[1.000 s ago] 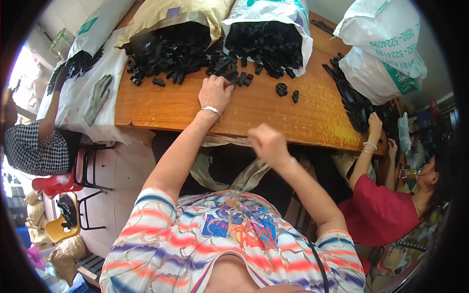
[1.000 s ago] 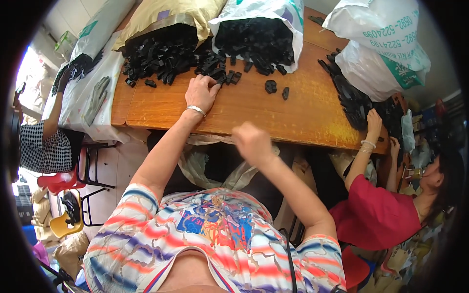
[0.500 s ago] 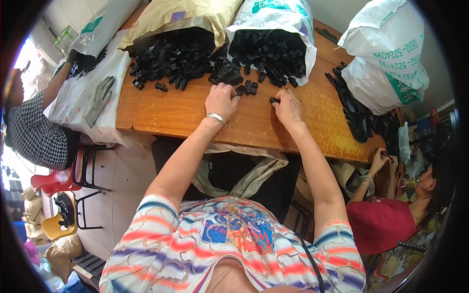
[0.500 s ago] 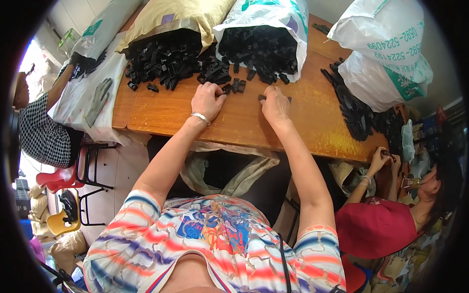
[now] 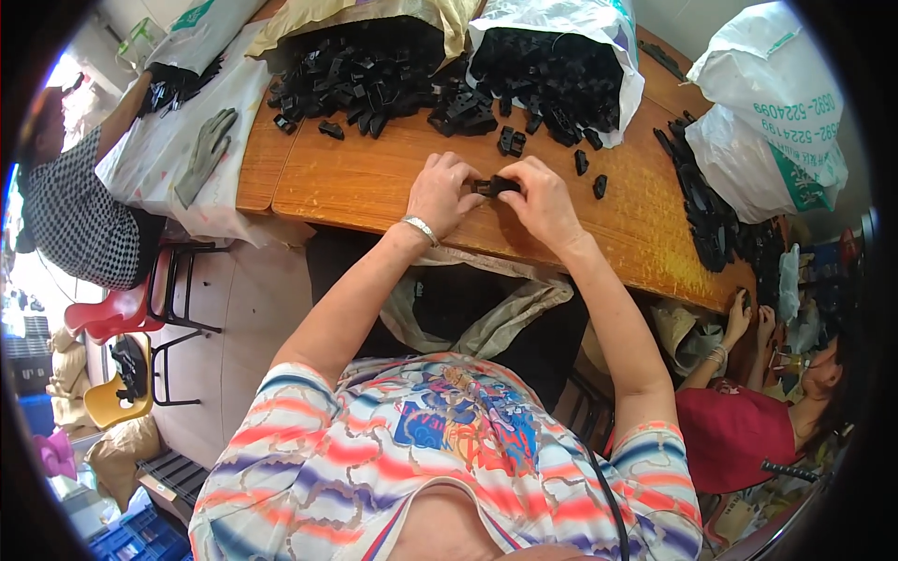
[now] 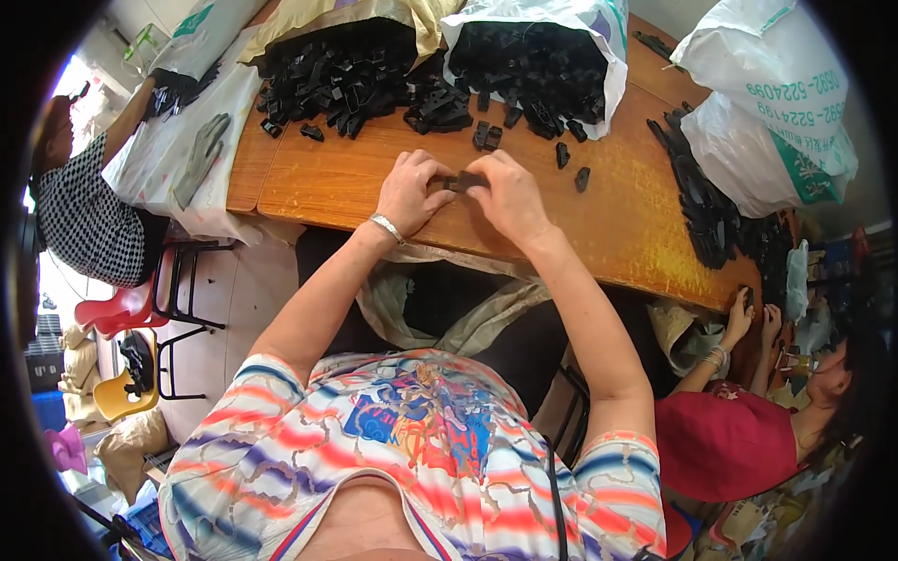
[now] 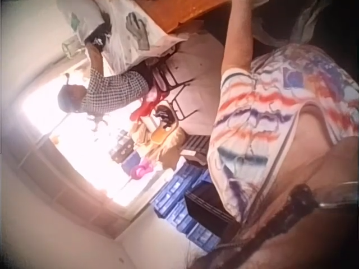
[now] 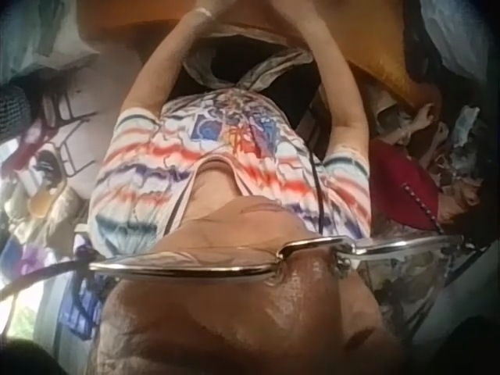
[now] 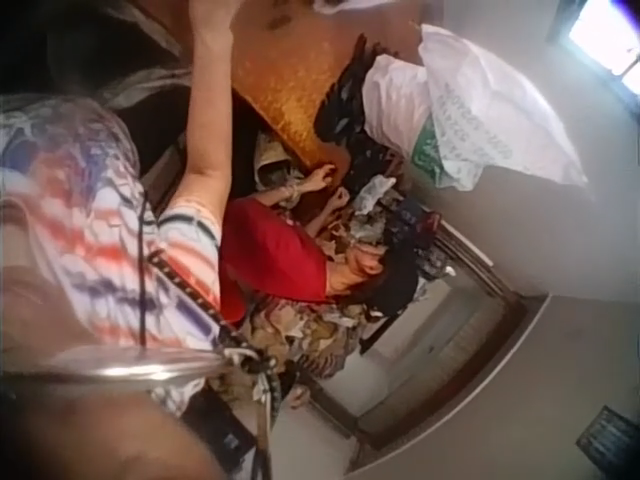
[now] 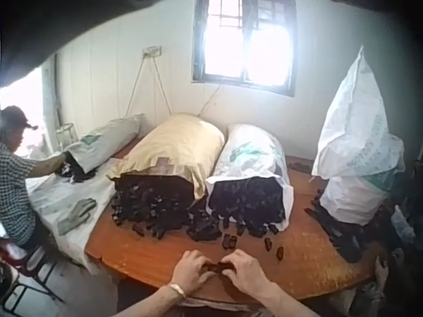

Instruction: Assembling or sorting small black plastic components at a manufacturing workbench.

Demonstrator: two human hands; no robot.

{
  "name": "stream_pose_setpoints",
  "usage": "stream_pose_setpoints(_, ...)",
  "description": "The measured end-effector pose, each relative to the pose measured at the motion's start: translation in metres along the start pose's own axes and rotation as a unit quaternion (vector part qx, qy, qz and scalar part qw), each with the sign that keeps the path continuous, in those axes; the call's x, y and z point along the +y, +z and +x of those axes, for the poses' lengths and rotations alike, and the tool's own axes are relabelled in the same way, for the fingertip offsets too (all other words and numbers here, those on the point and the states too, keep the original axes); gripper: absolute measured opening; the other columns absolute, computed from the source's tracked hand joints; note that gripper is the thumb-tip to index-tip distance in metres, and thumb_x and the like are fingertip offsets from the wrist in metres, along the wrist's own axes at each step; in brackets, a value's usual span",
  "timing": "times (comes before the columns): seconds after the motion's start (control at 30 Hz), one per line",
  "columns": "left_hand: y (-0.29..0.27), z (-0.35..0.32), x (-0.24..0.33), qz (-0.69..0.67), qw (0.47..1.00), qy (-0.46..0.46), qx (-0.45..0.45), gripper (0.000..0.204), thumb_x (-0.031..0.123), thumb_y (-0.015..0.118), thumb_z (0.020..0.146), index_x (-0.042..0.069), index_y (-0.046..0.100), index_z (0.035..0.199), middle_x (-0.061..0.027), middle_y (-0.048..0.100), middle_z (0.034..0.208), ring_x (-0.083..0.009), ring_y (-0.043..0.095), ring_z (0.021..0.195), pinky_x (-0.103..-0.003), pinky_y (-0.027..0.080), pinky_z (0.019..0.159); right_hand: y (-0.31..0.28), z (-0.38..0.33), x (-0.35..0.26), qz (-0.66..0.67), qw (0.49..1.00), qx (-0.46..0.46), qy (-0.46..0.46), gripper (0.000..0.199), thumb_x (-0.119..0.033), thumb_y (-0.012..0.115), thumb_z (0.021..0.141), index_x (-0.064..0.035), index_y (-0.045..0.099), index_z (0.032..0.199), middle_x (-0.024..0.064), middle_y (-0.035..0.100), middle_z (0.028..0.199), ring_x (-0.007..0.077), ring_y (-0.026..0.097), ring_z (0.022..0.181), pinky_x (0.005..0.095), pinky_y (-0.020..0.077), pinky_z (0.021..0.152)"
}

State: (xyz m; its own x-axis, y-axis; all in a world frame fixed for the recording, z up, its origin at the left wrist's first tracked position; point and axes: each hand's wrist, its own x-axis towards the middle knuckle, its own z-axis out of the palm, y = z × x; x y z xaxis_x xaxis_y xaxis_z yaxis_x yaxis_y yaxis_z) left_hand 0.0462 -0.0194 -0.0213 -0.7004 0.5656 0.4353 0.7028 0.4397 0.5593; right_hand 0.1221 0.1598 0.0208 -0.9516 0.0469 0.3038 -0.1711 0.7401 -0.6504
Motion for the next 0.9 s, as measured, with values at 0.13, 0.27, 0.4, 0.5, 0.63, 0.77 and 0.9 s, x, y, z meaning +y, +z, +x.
stream_pose_setpoints(0.13, 0.001, -0.001, 0.000, -0.013, 1.000, -0.017, -0.013, 0.027, 0.016, 0.079, 0.072, 0.007, 0.070, 0.096, -0.0074, 0.061, 0.098, -0.0287, 0.053, 0.099, -0.038, 0.048, 0.087, 0.011, 0.005, -0.001, -0.064, 0.997, -0.015, -0.044, 0.022, -0.003, 0.073, 0.075, -0.0048, 0.067, 0.096, 0.0112, 0.062, 0.098, 0.0350, 0.064, 0.088, 0.0425, 0.0527, 0.075)
stream_pose_setpoints(0.27, 0.000, 0.000, 0.001, -0.014, 0.999, -0.026, -0.023, 0.026, 0.016, 0.079, 0.072, 0.007, 0.070, 0.095, -0.0070, 0.061, 0.098, -0.0285, 0.053, 0.099, -0.037, 0.047, 0.087, 0.010, 0.007, -0.004, -0.093, 0.993, -0.033, -0.060, 0.023, -0.003, 0.073, 0.075, -0.0046, 0.068, 0.096, 0.0112, 0.062, 0.097, 0.0350, 0.064, 0.087, 0.0429, 0.0530, 0.074)
stream_pose_setpoints(0.4, -0.001, 0.001, 0.000, -0.016, 0.999, -0.039, -0.030, 0.027, 0.015, 0.079, 0.071, 0.007, 0.070, 0.095, -0.0068, 0.061, 0.098, -0.0285, 0.053, 0.099, -0.037, 0.047, 0.088, 0.009, 0.010, 0.000, -0.097, 0.993, -0.034, -0.064, 0.024, -0.003, 0.075, 0.073, -0.0046, 0.069, 0.097, 0.0111, 0.062, 0.096, 0.0350, 0.064, 0.086, 0.0427, 0.0536, 0.074)
stream_pose_setpoints(0.5, 0.000, 0.001, -0.002, -0.015, 0.999, -0.028, -0.028, 0.028, 0.015, 0.079, 0.071, 0.007, 0.071, 0.097, -0.0071, 0.061, 0.098, -0.0289, 0.053, 0.100, -0.037, 0.047, 0.088, 0.012, 0.006, -0.005, -0.138, 0.987, -0.060, -0.064, 0.021, -0.006, 0.072, 0.077, -0.0048, 0.069, 0.097, 0.0112, 0.061, 0.095, 0.0329, 0.065, 0.085, 0.0406, 0.0544, 0.073)
stream_pose_setpoints(0.63, -0.001, 0.003, -0.001, -0.012, 0.999, -0.020, -0.029, 0.027, 0.016, 0.077, 0.072, 0.008, 0.071, 0.097, -0.0080, 0.060, 0.098, -0.0299, 0.052, 0.100, -0.038, 0.047, 0.089, 0.028, -0.013, -0.003, -0.267, 0.955, -0.035, -0.128, 0.029, -0.007, 0.063, 0.079, -0.0033, 0.065, 0.108, 0.0117, 0.057, 0.096, 0.0288, 0.063, 0.087, 0.0362, 0.0550, 0.073)
stream_pose_setpoints(0.77, -0.003, 0.005, 0.005, -0.012, 0.999, -0.013, -0.037, 0.021, 0.013, 0.072, 0.075, 0.007, 0.070, 0.096, -0.0097, 0.060, 0.097, -0.0314, 0.053, 0.099, -0.039, 0.046, 0.090, 0.033, -0.021, 0.003, -0.268, 0.950, 0.032, -0.159, 0.039, -0.005, 0.059, 0.078, -0.0026, 0.060, 0.117, 0.0121, 0.055, 0.099, 0.0289, 0.060, 0.089, 0.0363, 0.0541, 0.072)
stream_pose_setpoints(0.9, -0.015, 0.012, -0.023, -0.056, 0.985, 0.035, -0.162, 0.019, 0.004, 0.058, 0.080, 0.005, 0.069, 0.096, -0.0141, 0.063, 0.101, -0.0348, 0.059, 0.098, -0.040, 0.050, 0.086, 0.031, -0.040, -0.015, -0.154, 0.984, -0.011, -0.088, 0.022, -0.004, 0.060, 0.082, -0.0041, 0.067, 0.103, 0.0136, 0.059, 0.093, 0.0327, 0.064, 0.081, 0.0409, 0.0537, 0.069)
